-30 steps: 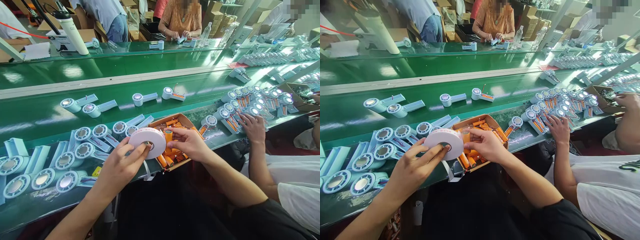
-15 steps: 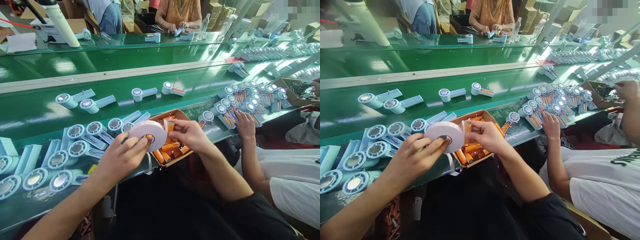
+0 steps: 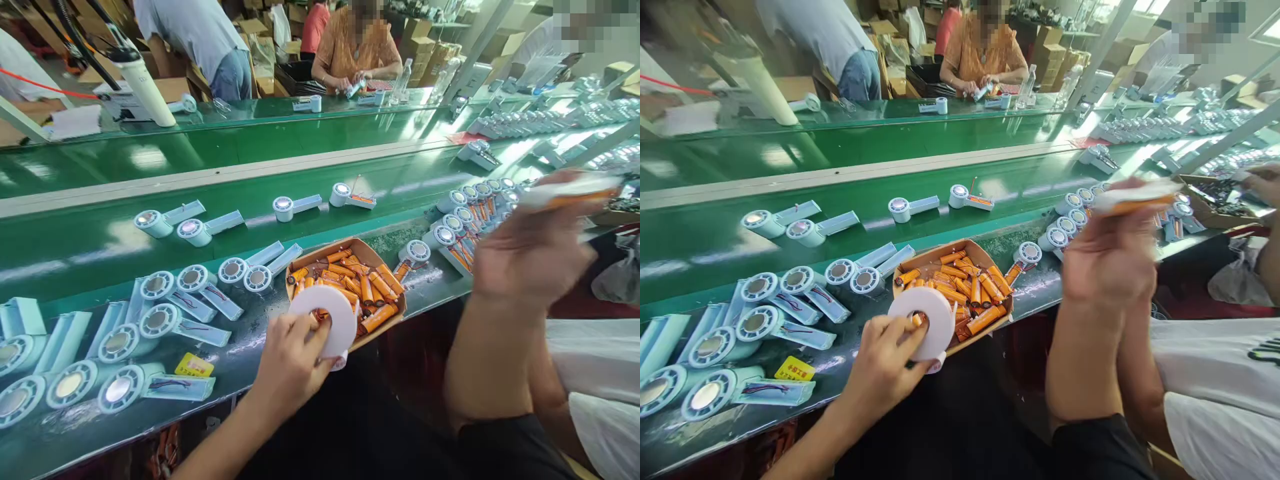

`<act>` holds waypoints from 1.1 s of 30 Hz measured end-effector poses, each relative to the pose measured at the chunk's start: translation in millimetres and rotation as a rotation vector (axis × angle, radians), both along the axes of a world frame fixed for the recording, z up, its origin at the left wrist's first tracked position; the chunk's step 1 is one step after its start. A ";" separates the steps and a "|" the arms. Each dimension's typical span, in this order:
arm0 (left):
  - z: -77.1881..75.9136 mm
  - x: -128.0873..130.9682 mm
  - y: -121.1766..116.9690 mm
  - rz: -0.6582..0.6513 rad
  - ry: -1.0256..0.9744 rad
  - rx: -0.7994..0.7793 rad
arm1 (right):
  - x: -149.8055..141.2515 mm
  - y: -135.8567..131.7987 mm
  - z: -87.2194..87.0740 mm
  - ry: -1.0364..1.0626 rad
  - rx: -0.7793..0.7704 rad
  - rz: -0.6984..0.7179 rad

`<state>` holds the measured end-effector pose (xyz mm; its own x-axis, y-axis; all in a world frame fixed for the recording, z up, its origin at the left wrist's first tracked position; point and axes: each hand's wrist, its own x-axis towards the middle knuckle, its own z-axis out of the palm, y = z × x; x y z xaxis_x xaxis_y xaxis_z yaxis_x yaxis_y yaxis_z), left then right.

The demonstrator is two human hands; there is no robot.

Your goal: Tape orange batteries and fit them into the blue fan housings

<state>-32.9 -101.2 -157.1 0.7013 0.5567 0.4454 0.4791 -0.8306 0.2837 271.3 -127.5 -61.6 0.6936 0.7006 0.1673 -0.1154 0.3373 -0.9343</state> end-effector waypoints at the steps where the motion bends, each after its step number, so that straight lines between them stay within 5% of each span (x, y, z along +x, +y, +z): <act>1: 8.2 3.7 18.0 -0.061 0.068 -0.067 | 12.7 -0.6 8.9 -0.060 0.128 -0.079; 3: 29.3 18.4 65.8 -0.218 0.215 -0.255 | 16.4 0.1 8.3 -0.149 0.241 -0.117; 5: 50.8 44.2 119.0 -0.310 0.347 -0.451 | -1.3 4.5 -11.7 -0.160 0.174 -0.014; 8: 67.2 93.9 185.2 -0.047 0.579 -0.421 | -35.0 13.0 -46.2 -0.122 0.025 0.208; 11: 59.1 131.2 225.1 0.117 0.652 -0.335 | -46.8 16.3 -57.6 -0.141 -0.003 0.290; 17: 34.2 134.5 254.9 -0.087 0.729 -0.332 | -15.8 18.1 -53.6 -0.223 -0.033 0.267; 20: 27.1 129.2 272.4 -0.054 0.750 -0.289 | -6.2 31.3 -54.7 -0.214 -0.076 0.297; 23: 18.8 133.6 293.1 0.038 0.789 -0.267 | -1.3 58.9 -52.4 -0.232 -0.095 0.306; 28: 14.8 136.9 318.0 -0.031 0.841 -0.236 | 8.7 119.7 -44.9 -0.339 -0.037 0.336; 33: 11.0 133.7 337.6 -0.049 0.849 -0.231 | 21.7 189.2 -68.3 -0.436 -0.159 0.455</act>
